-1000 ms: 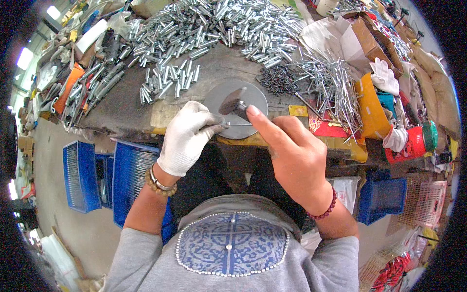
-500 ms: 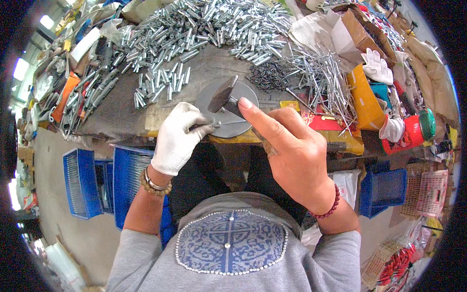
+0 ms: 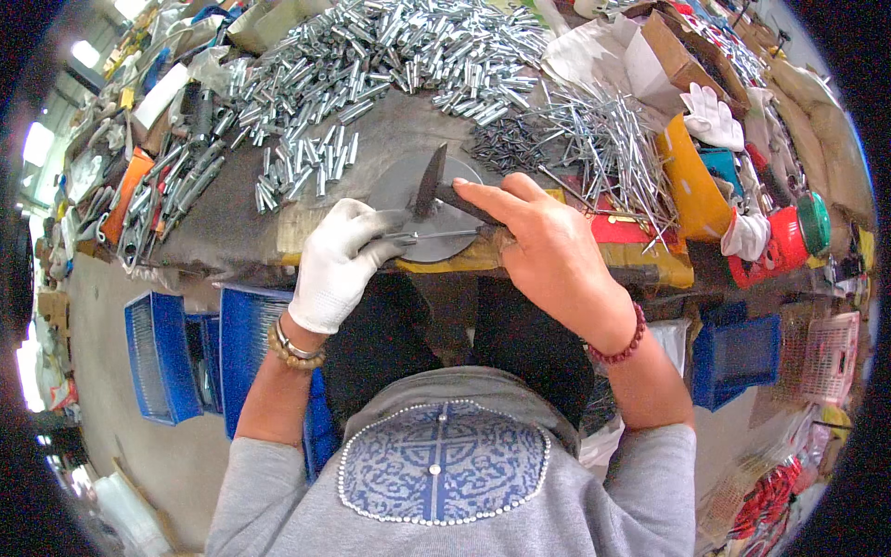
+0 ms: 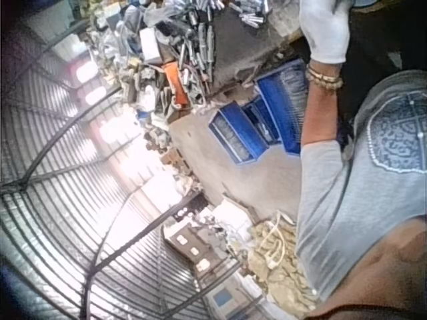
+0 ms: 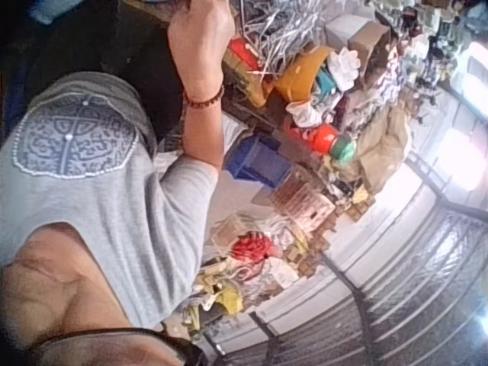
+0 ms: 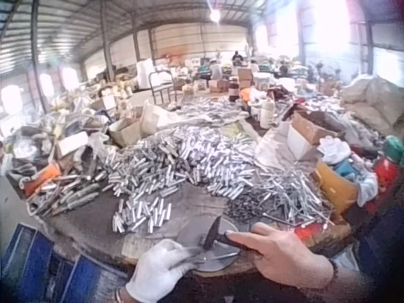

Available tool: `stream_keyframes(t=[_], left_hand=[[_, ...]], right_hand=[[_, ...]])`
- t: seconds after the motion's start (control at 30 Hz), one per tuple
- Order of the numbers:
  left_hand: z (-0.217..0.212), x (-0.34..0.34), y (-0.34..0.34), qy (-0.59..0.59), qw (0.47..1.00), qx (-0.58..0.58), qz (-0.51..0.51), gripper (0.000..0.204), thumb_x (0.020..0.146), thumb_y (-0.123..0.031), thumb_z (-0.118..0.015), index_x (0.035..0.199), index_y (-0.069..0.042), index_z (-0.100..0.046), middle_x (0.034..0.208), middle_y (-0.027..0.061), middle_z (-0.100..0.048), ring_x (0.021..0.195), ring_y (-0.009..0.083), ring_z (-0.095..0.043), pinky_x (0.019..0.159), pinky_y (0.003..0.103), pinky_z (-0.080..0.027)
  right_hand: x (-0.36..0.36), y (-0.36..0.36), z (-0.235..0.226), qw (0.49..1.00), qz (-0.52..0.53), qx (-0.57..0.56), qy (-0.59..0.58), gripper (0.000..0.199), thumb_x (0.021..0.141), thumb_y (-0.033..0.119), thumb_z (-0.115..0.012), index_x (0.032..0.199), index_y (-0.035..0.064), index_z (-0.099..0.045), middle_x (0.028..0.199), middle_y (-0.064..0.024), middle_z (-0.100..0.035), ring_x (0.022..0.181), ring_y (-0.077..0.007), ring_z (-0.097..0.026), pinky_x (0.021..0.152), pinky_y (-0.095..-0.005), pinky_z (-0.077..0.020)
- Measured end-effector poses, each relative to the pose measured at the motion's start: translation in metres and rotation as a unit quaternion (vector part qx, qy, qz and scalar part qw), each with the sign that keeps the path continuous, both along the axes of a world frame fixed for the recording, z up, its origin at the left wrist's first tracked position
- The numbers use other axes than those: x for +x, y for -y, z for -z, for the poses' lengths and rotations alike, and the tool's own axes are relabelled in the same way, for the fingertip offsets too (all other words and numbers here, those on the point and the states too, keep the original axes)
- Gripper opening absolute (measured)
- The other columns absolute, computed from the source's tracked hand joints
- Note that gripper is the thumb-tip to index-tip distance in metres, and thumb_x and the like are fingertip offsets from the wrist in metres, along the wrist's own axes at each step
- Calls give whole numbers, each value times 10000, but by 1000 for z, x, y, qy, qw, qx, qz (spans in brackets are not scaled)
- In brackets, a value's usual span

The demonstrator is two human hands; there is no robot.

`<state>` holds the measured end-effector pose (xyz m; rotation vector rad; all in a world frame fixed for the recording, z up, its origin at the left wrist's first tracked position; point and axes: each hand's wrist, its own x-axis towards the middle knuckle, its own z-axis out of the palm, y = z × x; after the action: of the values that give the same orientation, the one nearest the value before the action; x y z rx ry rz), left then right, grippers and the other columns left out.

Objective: The person assembles metal fasteners by inserting pins into metal sleeves, tapping them with a hammer on a metal anvil plate, and placing the completed parts into a blue bin.

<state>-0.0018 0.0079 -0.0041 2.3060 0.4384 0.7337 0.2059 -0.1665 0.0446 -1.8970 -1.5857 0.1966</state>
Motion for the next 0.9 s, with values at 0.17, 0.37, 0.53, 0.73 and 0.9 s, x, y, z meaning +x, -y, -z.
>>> stream_keyframes(t=[0.17,0.37,0.53,0.73,0.9], left_hand=[[3,-3,-2,-11,997,69,21,364,863,-49,-837,1216,-135,-838,910,58,-642,848,234,-653,760,345,-533],[5,-2,-3,2,996,85,26,358,854,-45,-832,1199,-142,-843,912,59,-647,835,231,-652,742,347,-534],[2,-4,-4,-17,996,79,25,345,848,-41,-834,1179,-139,-847,908,62,-648,842,232,-657,745,349,-536],[2,-3,-2,-14,996,90,19,322,854,-56,-837,1163,-145,-849,910,58,-653,826,230,-661,726,349,-537],[4,-3,-1,0,995,103,12,309,859,-73,-840,1159,-146,-848,913,61,-654,827,237,-663,725,351,-537]], right_hand=[[3,-4,10,983,1,58,173,530,840,-53,-651,1334,113,-746,1125,-135,-648,1018,-376,-673,858,-466,-563],[-12,3,18,993,24,-17,118,252,859,-41,-648,1087,59,-691,1123,-138,-652,1053,-380,-671,870,-487,-557],[-5,-2,25,998,-17,-15,56,217,883,-34,-623,1079,49,-664,1025,-152,-662,1006,-400,-684,868,-491,-555],[-4,-2,23,997,-17,-27,76,206,868,-24,-643,1054,59,-678,1039,-129,-665,1048,-364,-686,872,-480,-559],[3,-4,18,984,6,67,168,335,831,-7,-693,1151,83,-742,1044,-90,-664,1098,-312,-660,917,-450,-542]])
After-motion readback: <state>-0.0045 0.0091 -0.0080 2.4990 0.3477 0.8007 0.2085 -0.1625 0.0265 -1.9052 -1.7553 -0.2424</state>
